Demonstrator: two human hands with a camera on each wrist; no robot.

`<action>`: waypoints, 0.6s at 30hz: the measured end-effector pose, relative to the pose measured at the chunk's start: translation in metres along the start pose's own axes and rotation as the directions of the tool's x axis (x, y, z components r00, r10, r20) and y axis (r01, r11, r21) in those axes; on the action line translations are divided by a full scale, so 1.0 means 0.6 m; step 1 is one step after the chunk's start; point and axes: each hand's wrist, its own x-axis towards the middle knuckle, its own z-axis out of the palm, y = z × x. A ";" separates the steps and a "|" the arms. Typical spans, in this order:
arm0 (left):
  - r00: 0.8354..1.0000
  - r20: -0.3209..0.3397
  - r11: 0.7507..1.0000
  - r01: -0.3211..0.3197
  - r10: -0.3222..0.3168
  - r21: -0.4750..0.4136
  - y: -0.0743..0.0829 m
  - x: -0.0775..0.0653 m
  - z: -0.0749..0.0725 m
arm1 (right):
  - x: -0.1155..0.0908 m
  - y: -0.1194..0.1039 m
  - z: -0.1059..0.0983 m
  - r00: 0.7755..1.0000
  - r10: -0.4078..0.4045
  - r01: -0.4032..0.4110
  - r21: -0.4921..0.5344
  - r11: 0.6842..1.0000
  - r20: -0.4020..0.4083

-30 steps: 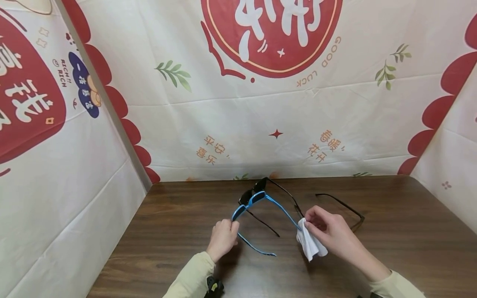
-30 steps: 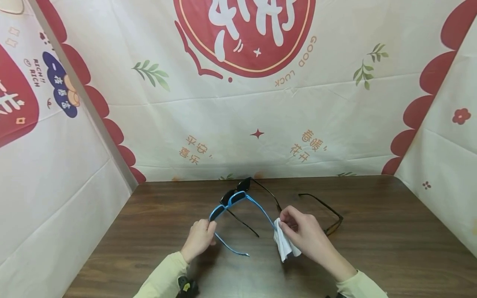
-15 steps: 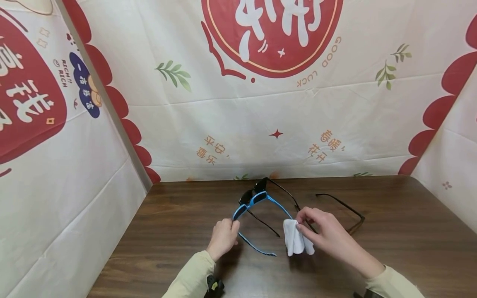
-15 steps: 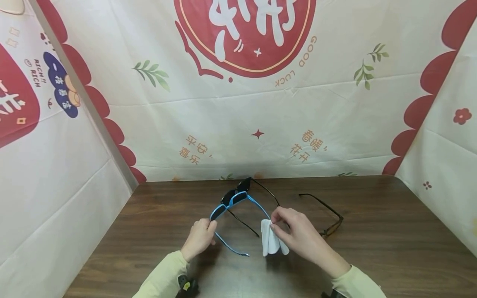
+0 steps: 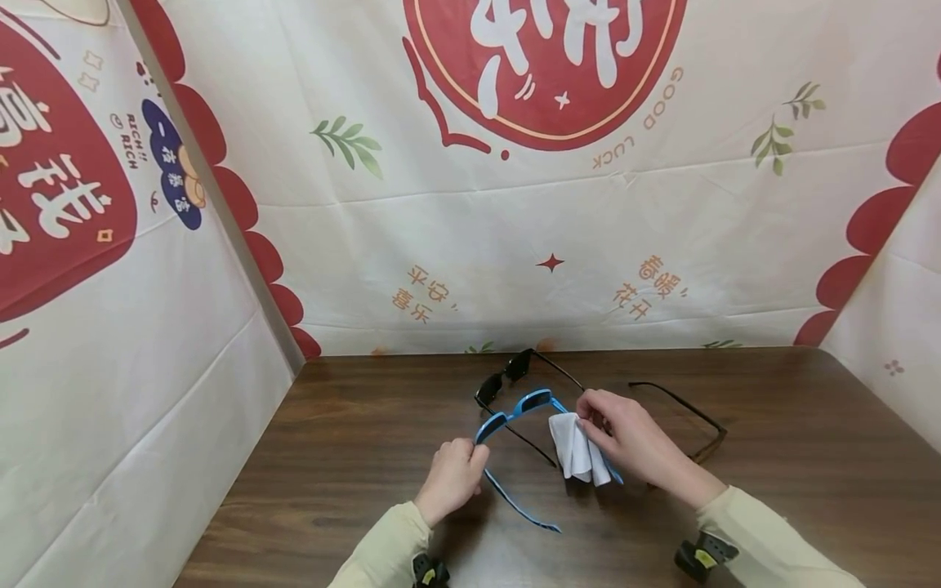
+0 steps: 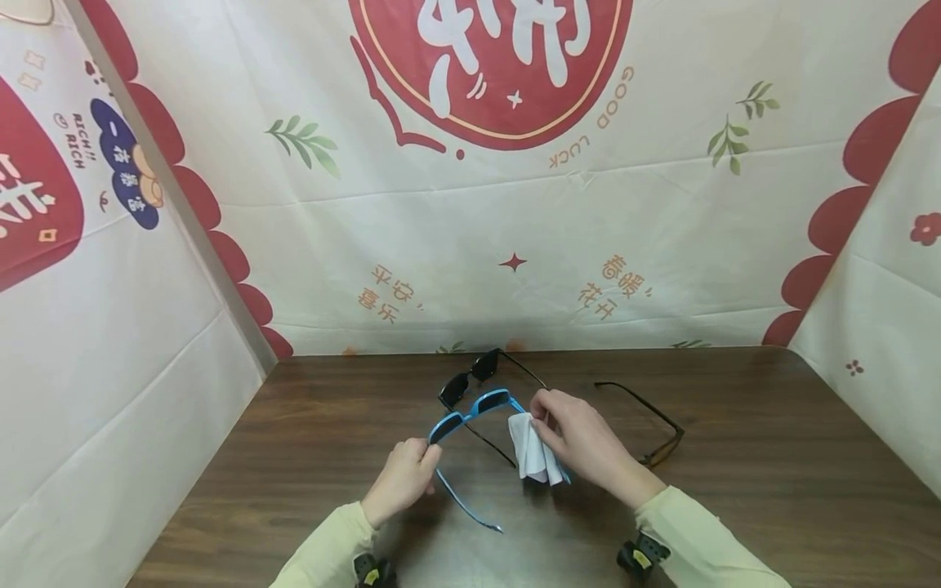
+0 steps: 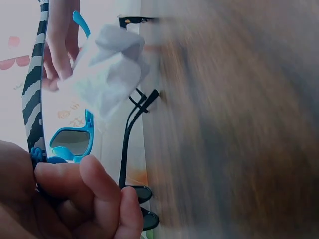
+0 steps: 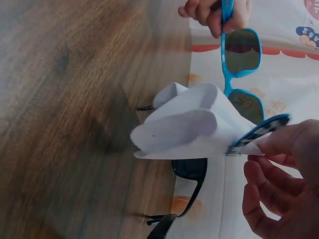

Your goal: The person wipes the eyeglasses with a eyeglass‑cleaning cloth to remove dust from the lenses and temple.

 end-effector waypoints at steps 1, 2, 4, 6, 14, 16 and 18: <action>1.000 0.001 1.000 -0.007 0.007 0.003 0.002 -0.001 0.001 | 0.002 0.002 0.002 1.000 0.005 -0.005 -0.003 1.000 -0.003; 1.000 0.006 1.000 -0.012 0.012 0.004 0.004 -0.002 0.002 | 0.004 0.004 0.003 1.000 0.010 -0.010 -0.005 1.000 -0.007; 1.000 0.019 1.000 -0.018 0.018 0.003 0.009 -0.004 0.004 | 0.008 0.006 0.006 1.000 0.020 -0.020 -0.008 1.000 -0.010; 0.999 0.038 1.000 -0.021 0.021 -0.001 0.012 -0.006 0.005 | 0.012 0.007 0.008 0.999 0.031 -0.031 -0.014 0.999 -0.012; 0.986 0.167 0.979 0.039 -0.005 -0.202 0.015 -0.007 0.007 | 0.013 0.012 0.009 0.999 0.052 -0.051 -0.091 0.995 0.004; 0.982 0.190 0.955 0.078 -0.024 -0.286 0.015 -0.006 0.007 | 0.010 0.014 0.008 0.999 0.041 -0.040 -0.110 0.993 0.009; 0.979 0.202 0.930 0.111 -0.041 -0.351 0.014 -0.005 0.007 | 0.005 0.015 0.006 1.000 0.020 -0.019 -0.120 0.993 0.010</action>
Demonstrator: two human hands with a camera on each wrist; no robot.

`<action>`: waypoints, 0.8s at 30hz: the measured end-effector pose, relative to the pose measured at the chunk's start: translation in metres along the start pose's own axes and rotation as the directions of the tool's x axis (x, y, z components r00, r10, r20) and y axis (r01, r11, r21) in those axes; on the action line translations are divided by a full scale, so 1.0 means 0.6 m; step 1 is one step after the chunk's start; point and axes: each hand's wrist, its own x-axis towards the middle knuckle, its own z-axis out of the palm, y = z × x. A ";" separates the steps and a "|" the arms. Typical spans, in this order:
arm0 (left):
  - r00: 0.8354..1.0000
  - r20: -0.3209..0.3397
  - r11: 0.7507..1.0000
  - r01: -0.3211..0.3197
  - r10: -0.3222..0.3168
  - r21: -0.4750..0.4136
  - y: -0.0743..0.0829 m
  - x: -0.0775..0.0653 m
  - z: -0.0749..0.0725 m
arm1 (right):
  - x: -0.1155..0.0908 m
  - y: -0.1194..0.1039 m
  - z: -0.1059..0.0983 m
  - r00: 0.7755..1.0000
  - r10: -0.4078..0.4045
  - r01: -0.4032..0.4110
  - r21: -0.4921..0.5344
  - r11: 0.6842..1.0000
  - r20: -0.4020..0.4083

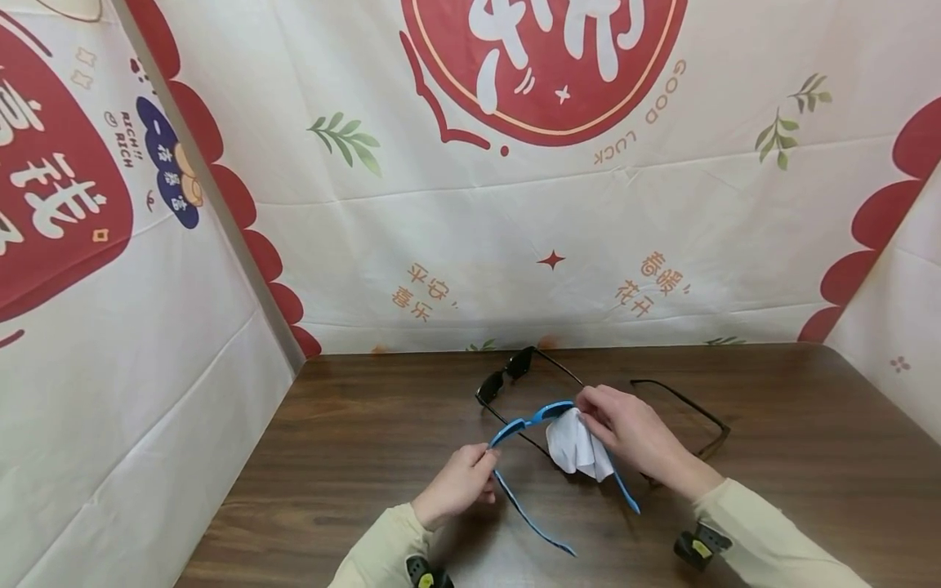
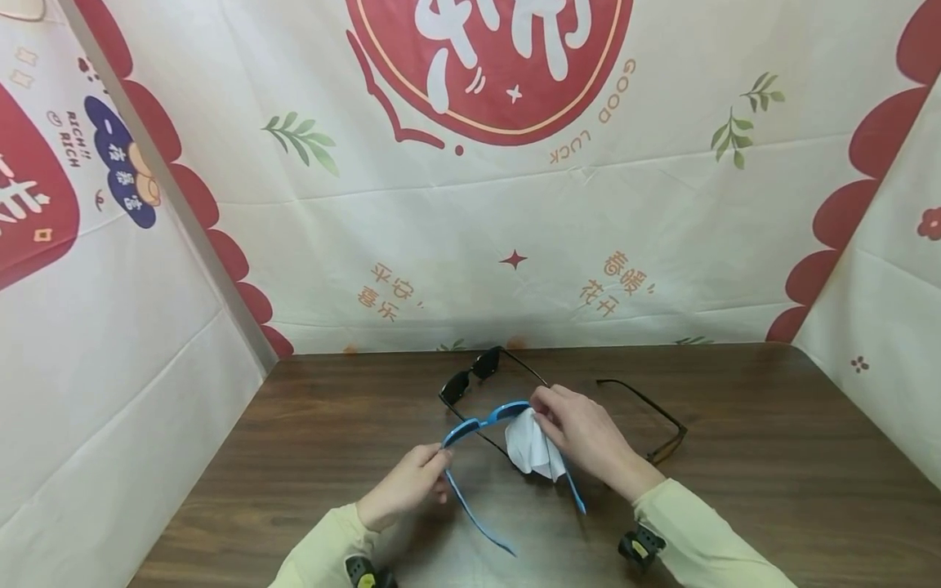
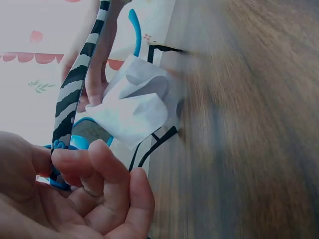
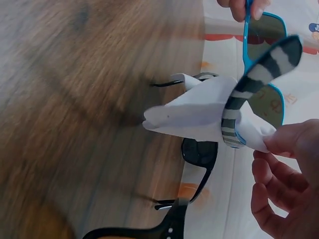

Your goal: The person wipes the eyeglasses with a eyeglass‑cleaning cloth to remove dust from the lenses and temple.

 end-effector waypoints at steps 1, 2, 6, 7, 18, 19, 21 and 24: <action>1.000 -0.001 1.000 0.011 -0.011 -0.027 0.000 0.001 0.000 | -0.003 0.001 -0.001 1.000 -0.013 0.013 -0.003 1.000 -0.001; 1.000 -0.004 0.999 0.019 -0.020 -0.044 0.000 0.001 -0.001 | -0.005 0.001 -0.002 1.000 -0.028 0.028 -0.008 1.000 -0.003; 0.998 -0.019 0.995 0.052 -0.054 -0.091 -0.001 0.003 -0.008 | -0.016 0.001 -0.008 0.996 -0.086 0.086 -0.024 0.996 0.002; 0.998 -0.023 0.993 0.057 -0.059 -0.099 -0.002 0.003 -0.011 | -0.019 0.000 -0.009 0.995 -0.097 0.097 -0.026 0.995 0.006; 0.993 -0.115 0.992 0.017 -0.032 -0.128 -0.009 0.013 -0.025 | -0.043 -0.012 -0.032 0.987 -0.157 0.156 0.046 0.987 0.027; 0.993 -0.117 0.990 0.015 -0.031 -0.139 -0.010 0.013 -0.024 | -0.043 -0.014 -0.032 0.985 -0.170 0.168 0.071 0.983 0.016; 0.993 -0.117 0.988 0.009 -0.028 -0.156 -0.010 0.014 -0.023 | -0.042 -0.020 -0.032 0.981 -0.192 0.192 0.144 0.971 -0.015; 0.994 -0.109 0.984 0.006 -0.026 -0.180 -0.010 0.014 -0.020 | -0.040 -0.030 -0.030 0.975 -0.213 0.222 0.260 0.940 -0.061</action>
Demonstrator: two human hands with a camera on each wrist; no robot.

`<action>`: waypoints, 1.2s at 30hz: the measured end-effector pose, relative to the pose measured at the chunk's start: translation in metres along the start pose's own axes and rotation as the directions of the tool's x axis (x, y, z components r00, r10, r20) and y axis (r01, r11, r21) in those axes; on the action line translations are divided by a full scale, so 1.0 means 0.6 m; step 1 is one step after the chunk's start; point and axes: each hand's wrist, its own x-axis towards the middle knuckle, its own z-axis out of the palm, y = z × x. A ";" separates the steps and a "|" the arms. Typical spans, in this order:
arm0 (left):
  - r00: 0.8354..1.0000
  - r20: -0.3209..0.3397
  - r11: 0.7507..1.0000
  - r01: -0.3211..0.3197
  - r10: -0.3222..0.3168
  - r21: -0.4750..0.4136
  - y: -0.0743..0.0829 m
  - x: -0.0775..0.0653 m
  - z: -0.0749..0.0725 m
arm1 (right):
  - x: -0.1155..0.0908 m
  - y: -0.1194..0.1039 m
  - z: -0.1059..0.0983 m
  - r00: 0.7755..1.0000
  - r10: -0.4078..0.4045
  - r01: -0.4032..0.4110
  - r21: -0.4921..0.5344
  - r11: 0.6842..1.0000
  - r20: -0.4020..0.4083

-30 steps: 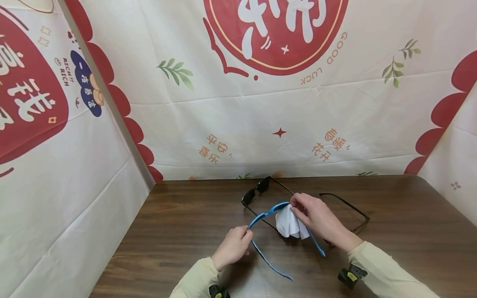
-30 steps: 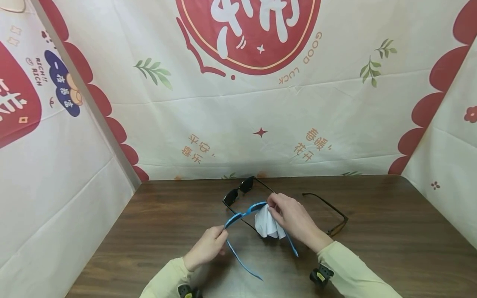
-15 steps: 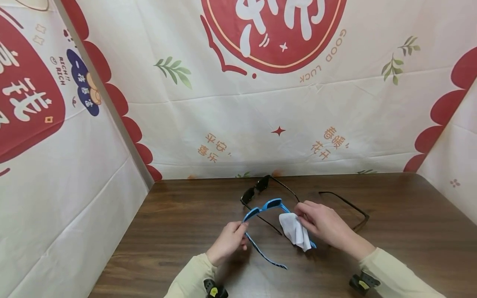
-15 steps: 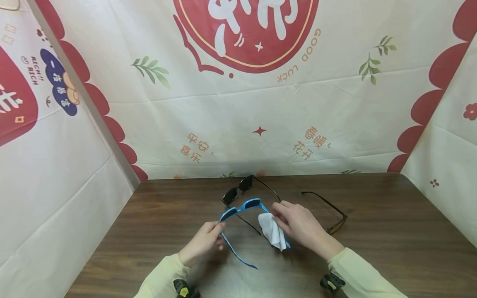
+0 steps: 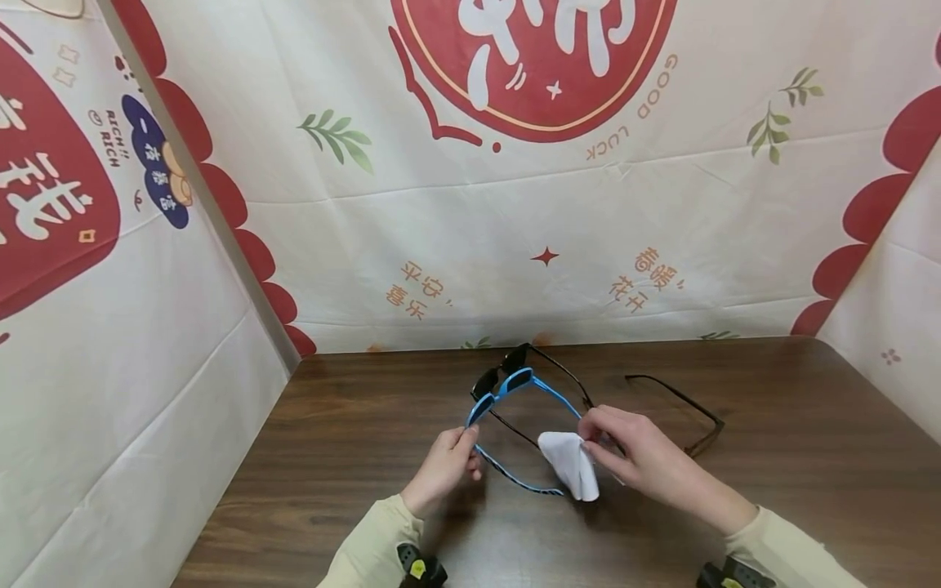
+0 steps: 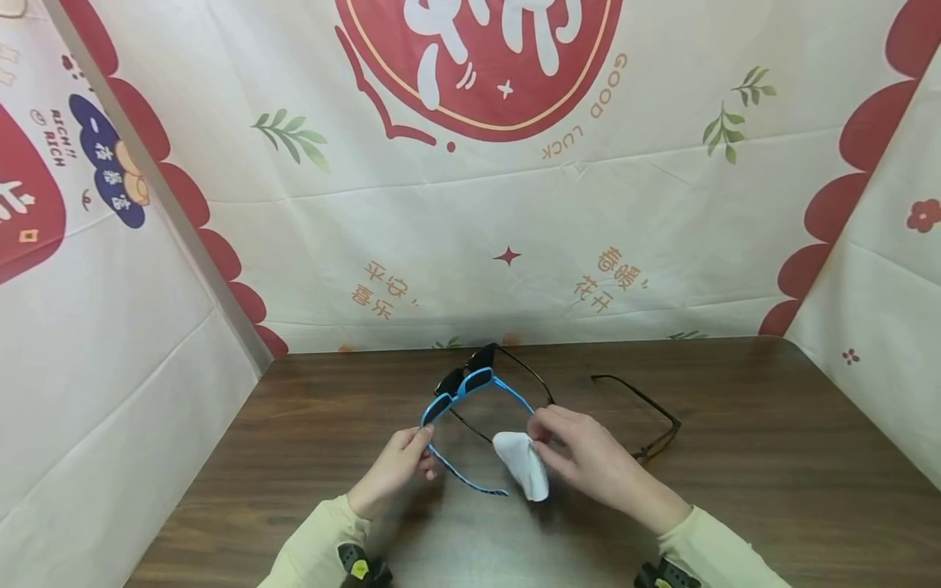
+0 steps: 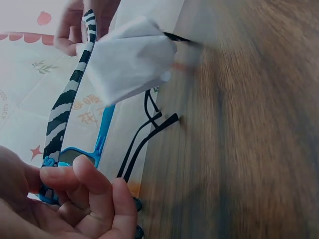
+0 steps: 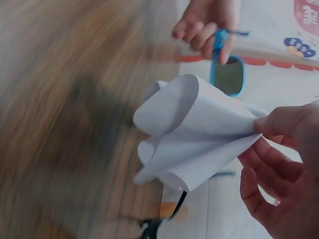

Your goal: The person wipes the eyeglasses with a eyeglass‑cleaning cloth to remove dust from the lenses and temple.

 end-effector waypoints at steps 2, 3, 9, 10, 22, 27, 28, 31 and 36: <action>1.000 0.007 1.000 0.002 -0.002 -0.011 0.001 -0.001 0.001 | 0.005 -0.007 0.003 1.000 0.008 -0.007 0.078 0.997 -0.015; 1.000 0.012 1.000 0.004 -0.004 -0.013 0.001 -0.001 0.002 | 0.007 -0.011 0.005 1.000 0.018 -0.016 0.111 0.994 -0.019; 0.999 0.045 1.000 0.020 -0.020 -0.006 0.002 -0.005 0.005 | 0.019 -0.031 0.016 0.998 0.070 -0.069 0.215 0.974 0.005; 0.998 0.052 1.000 0.022 -0.022 -0.004 0.003 -0.005 0.006 | 0.020 -0.033 0.019 0.998 0.061 -0.062 0.219 0.974 0.009; 0.998 0.059 1.000 0.011 -0.011 -0.008 0.008 -0.010 0.018 | 0.016 -0.043 0.050 0.996 -0.012 -0.021 0.383 0.924 0.086; 0.996 0.091 1.000 0.012 -0.010 -0.028 0.002 -0.008 0.021 | 0.015 -0.046 0.059 0.984 0.052 -0.125 0.452 0.883 0.170; 0.995 0.100 0.999 0.014 -0.010 -0.037 0.002 -0.008 0.022 | 0.016 -0.046 0.063 0.982 0.066 -0.142 0.458 0.878 0.178; 0.992 0.126 0.998 0.018 -0.011 -0.056 0.004 -0.009 0.026 | 0.020 -0.048 0.072 0.980 0.097 -0.168 0.458 0.873 0.176; 0.988 0.156 0.998 0.024 -0.015 -0.059 0.008 -0.013 0.030 | 0.030 -0.050 0.087 0.968 0.191 -0.244 0.423 0.873 0.163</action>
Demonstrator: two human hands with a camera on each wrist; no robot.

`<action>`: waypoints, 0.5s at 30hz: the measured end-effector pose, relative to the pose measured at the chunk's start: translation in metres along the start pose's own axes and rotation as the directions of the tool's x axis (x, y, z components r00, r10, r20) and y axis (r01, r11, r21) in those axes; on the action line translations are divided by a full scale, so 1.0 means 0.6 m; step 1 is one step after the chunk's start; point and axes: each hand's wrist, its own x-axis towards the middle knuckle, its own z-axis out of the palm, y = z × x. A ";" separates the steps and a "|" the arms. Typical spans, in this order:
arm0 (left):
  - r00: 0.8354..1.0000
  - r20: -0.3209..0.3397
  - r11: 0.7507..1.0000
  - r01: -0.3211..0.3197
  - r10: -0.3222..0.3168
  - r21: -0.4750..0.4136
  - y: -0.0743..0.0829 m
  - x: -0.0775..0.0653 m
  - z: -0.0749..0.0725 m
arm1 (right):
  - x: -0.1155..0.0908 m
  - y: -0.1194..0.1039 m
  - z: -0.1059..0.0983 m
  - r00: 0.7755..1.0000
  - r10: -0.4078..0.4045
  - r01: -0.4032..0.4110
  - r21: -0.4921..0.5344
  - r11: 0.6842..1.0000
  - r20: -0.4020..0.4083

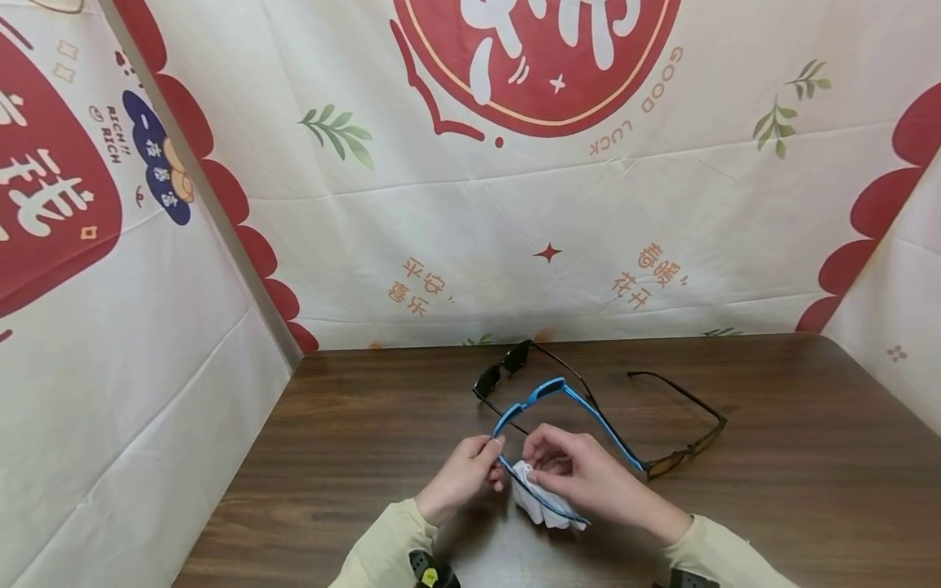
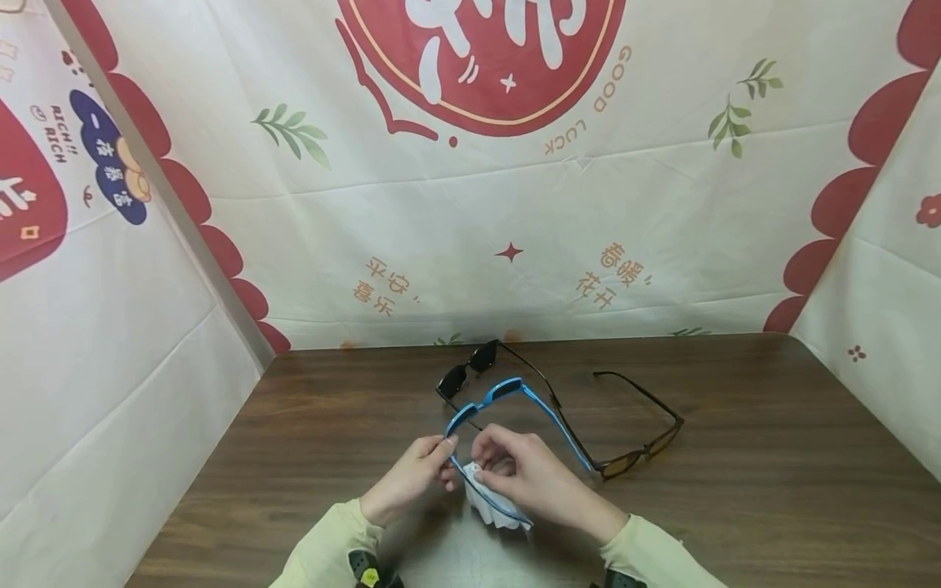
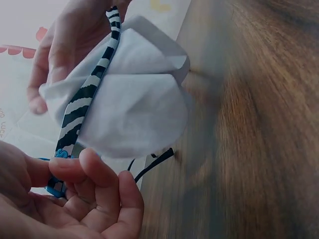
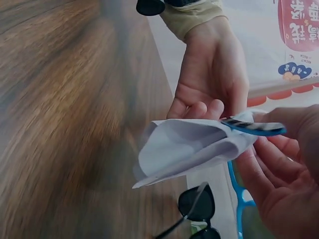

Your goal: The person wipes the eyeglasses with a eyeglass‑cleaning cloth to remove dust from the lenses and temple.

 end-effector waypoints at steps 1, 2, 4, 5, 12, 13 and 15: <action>1.000 0.007 1.000 -0.005 0.005 0.006 0.000 -0.001 0.001 | 0.003 0.000 0.003 1.000 0.019 -0.019 -0.005 1.000 -0.012; 1.000 0.011 1.000 -0.007 0.007 0.010 0.001 -0.001 0.002 | 0.006 0.000 0.005 0.999 0.036 -0.036 -0.011 0.999 -0.023; 1.000 0.022 1.000 -0.008 0.008 0.008 0.000 -0.002 0.004 | 0.011 0.000 0.010 0.997 0.066 -0.067 -0.019 0.998 -0.046; 1.000 0.030 1.000 -0.003 0.003 0.006 0.001 -0.002 0.004 | 0.014 0.001 0.013 0.996 0.076 -0.077 -0.019 0.997 -0.056; 0.996 0.089 0.998 0.016 -0.011 -0.063 -0.001 -0.002 0.003 | 0.026 0.005 0.025 0.988 0.103 -0.104 -0.003 0.995 -0.116; 0.995 0.095 0.998 0.014 -0.008 -0.067 -0.001 -0.002 0.002 | 0.027 0.006 0.026 0.987 0.105 -0.106 -0.001 0.994 -0.119; 0.994 0.109 0.998 0.012 -0.005 -0.066 -0.003 -0.001 0.000 | 0.029 0.007 0.025 0.988 0.106 -0.107 0.002 0.994 -0.110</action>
